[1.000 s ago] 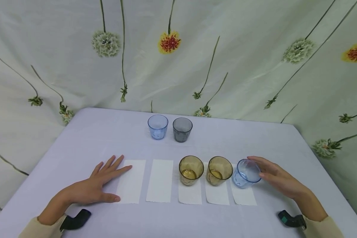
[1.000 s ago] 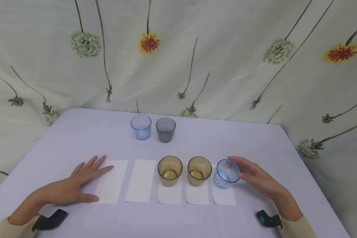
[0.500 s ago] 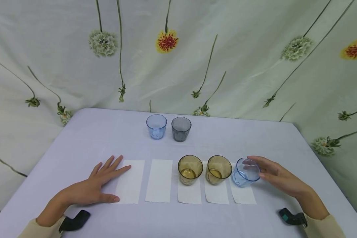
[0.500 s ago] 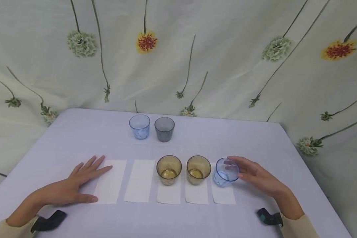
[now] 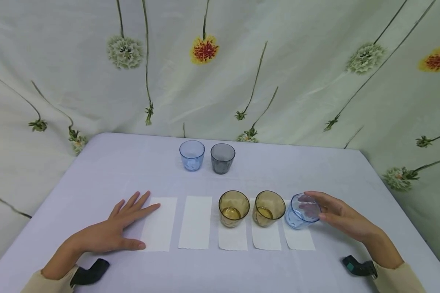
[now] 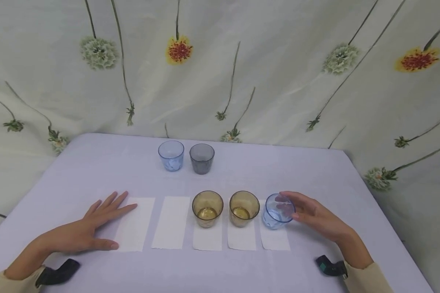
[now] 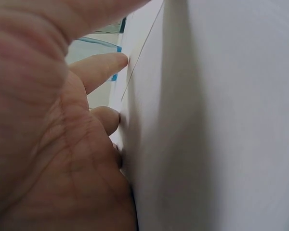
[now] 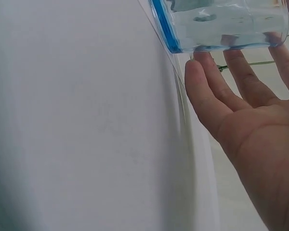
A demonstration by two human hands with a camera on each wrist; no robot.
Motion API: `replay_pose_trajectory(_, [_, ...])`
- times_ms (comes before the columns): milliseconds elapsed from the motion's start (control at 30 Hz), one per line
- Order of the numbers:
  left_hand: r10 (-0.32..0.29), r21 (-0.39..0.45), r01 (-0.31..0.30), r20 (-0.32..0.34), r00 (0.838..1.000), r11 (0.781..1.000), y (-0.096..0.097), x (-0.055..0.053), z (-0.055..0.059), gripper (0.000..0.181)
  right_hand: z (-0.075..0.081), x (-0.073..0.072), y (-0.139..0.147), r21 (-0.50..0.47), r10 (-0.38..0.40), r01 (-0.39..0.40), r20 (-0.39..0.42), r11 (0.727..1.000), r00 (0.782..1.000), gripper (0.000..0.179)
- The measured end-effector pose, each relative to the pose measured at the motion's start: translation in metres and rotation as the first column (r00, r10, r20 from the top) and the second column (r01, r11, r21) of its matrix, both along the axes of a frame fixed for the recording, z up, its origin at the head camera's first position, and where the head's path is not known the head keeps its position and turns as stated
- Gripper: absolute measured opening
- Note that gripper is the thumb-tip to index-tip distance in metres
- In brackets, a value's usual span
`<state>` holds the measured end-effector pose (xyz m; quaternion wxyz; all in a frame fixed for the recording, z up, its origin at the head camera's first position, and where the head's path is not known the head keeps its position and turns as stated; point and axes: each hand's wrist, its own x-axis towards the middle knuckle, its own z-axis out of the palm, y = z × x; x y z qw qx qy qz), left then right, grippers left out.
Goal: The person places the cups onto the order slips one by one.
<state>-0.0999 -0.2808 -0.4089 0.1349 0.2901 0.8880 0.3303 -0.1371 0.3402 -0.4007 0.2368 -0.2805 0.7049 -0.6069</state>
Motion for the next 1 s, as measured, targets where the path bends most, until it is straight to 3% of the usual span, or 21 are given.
replay_pose_trajectory(400, [0.013, 0.008, -0.013, 0.029, 0.999, 1.0, -0.002, -0.002, 0.003, 0.083, 0.002, 0.001, -0.003, 0.019, -0.045, 0.044, 0.038, 0.999, 0.998, 0.058])
replay_pose_trajectory(633, [0.097, 0.041, -0.099, 0.046, 0.994, 0.994, 0.0, -0.003, 0.009, 0.079, 0.0, 0.001, -0.002, 0.025, -0.05, 0.048, 0.06, 0.999, 0.997, 0.057])
replay_pose_trajectory(800, [0.12, 0.034, -0.118, -0.05, 0.991, 0.992, 0.012, -0.005, 0.021, 0.073, 0.001, 0.001, -0.002, 0.017, -0.041, 0.04, 0.064, 0.999, 0.997, 0.057])
replay_pose_trajectory(1000, [0.135, 0.018, -0.134, -0.175, 0.975, 0.991, 0.034, -0.015, 0.042, 0.069, 0.001, 0.001, -0.003, 0.032, -0.054, 0.052, 0.062, 0.998, 0.997, 0.057])
